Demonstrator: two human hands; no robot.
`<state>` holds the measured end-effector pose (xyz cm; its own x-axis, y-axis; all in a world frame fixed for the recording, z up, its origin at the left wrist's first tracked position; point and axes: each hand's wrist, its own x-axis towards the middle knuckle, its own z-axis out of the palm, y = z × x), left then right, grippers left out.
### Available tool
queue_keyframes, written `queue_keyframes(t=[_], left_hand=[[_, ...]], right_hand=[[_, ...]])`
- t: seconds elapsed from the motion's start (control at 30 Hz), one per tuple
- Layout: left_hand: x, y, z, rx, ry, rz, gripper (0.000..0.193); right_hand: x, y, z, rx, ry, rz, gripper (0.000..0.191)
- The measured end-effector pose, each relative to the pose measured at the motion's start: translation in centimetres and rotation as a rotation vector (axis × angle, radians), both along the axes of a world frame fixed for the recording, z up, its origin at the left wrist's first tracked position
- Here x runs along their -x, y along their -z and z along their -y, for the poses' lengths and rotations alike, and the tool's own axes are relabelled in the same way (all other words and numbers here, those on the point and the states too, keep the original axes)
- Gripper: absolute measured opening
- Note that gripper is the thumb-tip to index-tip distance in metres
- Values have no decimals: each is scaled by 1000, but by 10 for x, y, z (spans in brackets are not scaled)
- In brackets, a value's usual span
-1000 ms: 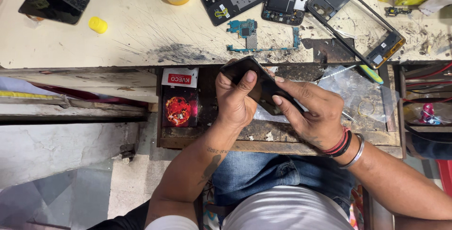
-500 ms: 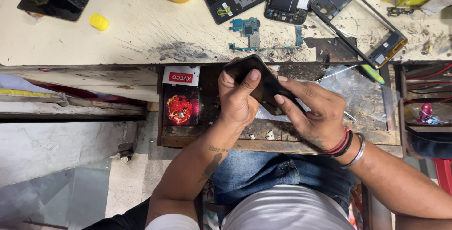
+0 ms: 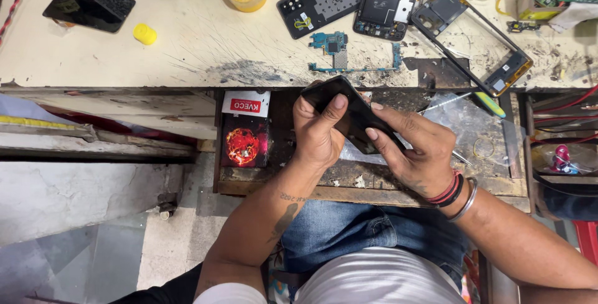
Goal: The person handles a Samsung smartphone, removes the back cover, and uses tweezers to adjust internal components. They connect a charging cable, verify the screen response, and place the device on the workbench.
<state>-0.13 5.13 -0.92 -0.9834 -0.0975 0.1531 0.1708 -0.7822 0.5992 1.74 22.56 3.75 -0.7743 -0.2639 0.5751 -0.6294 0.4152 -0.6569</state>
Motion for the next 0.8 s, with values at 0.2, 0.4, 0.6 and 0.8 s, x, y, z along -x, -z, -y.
queue_keyframes(t=[0.2,0.4,0.6,0.8], left_hand=[[-2,-2,0,17,29,-2,14],[-2,-4,-1,8,27,33,11],[-2,-3,0,15,39,25,13],[1,-5,1,28,31,3,11]], right_hand=[[-2,-2,1,-1,7,14,37],[-7,-3,3,-26,23,16,36],[-6,1,4,2,6,36,37],[-1,2,4,16,8,18,37]])
